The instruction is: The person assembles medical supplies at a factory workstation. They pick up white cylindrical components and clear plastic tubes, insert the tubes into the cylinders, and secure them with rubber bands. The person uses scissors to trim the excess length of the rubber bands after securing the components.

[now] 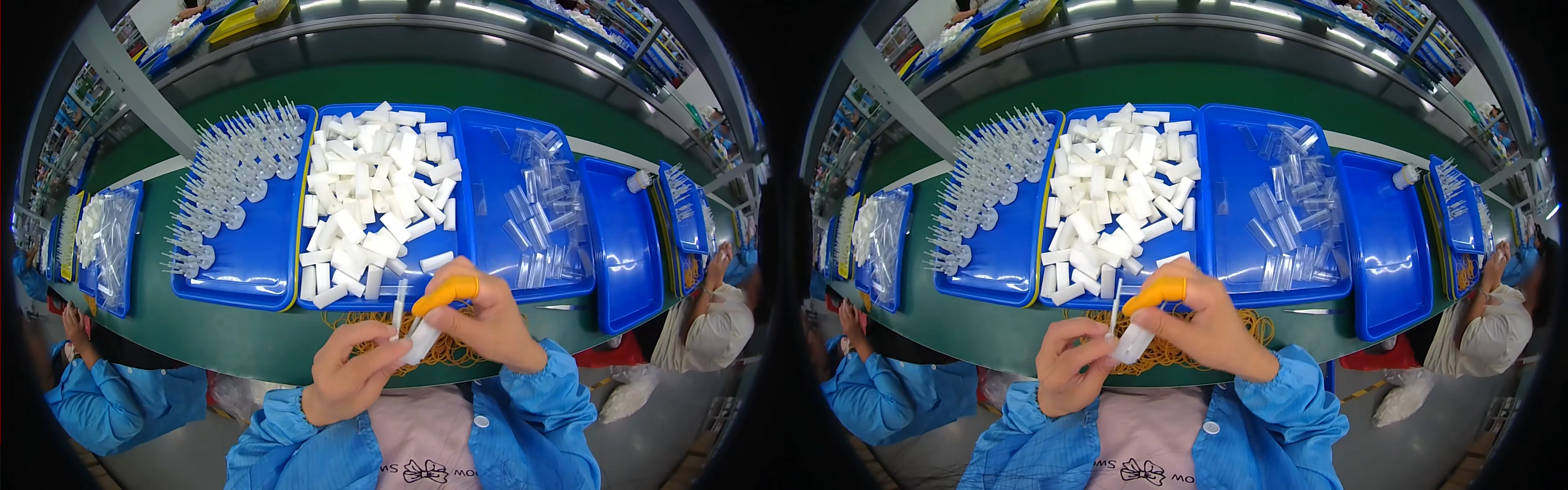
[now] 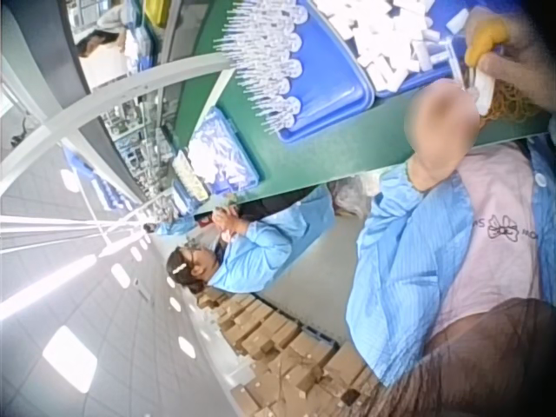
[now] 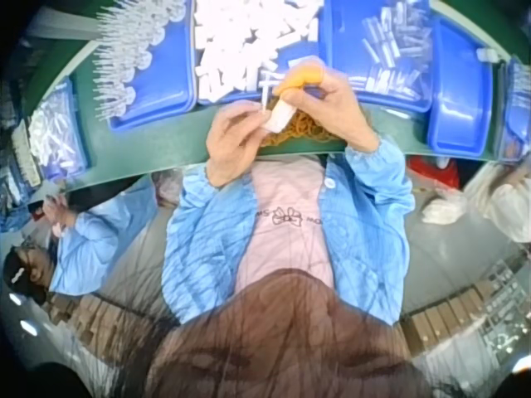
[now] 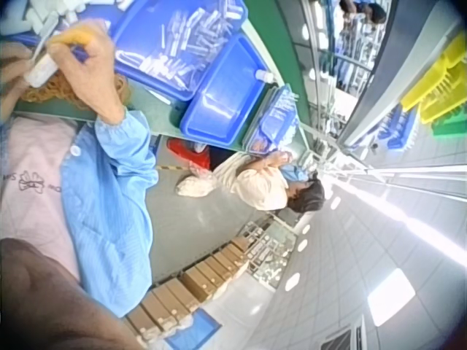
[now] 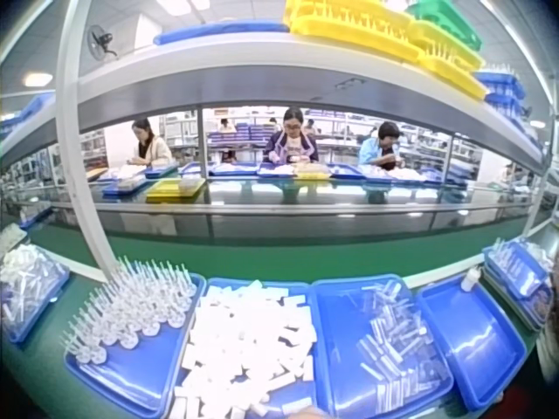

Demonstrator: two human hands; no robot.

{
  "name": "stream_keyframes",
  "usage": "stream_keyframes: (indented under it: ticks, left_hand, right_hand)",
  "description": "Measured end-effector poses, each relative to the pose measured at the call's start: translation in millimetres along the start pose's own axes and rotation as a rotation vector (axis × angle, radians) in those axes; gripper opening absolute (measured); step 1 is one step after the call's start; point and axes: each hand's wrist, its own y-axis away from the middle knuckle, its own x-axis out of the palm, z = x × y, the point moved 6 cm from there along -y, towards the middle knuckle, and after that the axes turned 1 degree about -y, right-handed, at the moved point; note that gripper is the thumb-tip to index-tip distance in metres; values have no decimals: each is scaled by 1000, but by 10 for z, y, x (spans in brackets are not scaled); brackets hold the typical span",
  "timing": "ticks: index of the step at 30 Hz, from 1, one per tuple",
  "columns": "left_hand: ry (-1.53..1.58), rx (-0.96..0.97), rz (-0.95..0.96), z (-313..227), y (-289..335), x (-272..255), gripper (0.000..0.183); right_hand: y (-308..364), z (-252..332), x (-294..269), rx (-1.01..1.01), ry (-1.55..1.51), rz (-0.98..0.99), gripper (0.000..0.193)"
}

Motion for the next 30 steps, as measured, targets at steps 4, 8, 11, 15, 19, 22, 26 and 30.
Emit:
stream_keyframes:
  ticks: [4, 8, 11, 15, 19, 22, 26, 30]
  left_hand:
    - [125, -148, 123, 121, 4, 34, 27]
    - [439, -421, 153, 377, 119, 141, 21]
    - [580, -492, 113, 449, 138, 160, 17]
    - [521, -502, 90, 472, 128, 112, 17]
    - [414, -429, 90, 452, 109, 49, 14]
    - [349, -375, 92, 414, 137, 31, 13]
    - [291, -274, 73, 262, 60, 55, 15]
    - [250, -210, 62, 225, 26, 71, 25]
  right_hand:
    - [17, 48, -38, 2, 0, 53, 14]
    - [-163, -25, -225, -91, 288, -119, 13]
    - [-222, -150, -146, -191, 920, -79, 16]
    - [-225, -430, 75, -164, 1169, 210, 15]
    - [-301, -373, -60, 18, 828, 25, 12]
    - [-259, -421, -185, 173, 25, -150, 18]
    - [-240, -455, -141, 302, -556, -178, 25]
    - [-212, -561, -154, 384, -662, -188, 21]
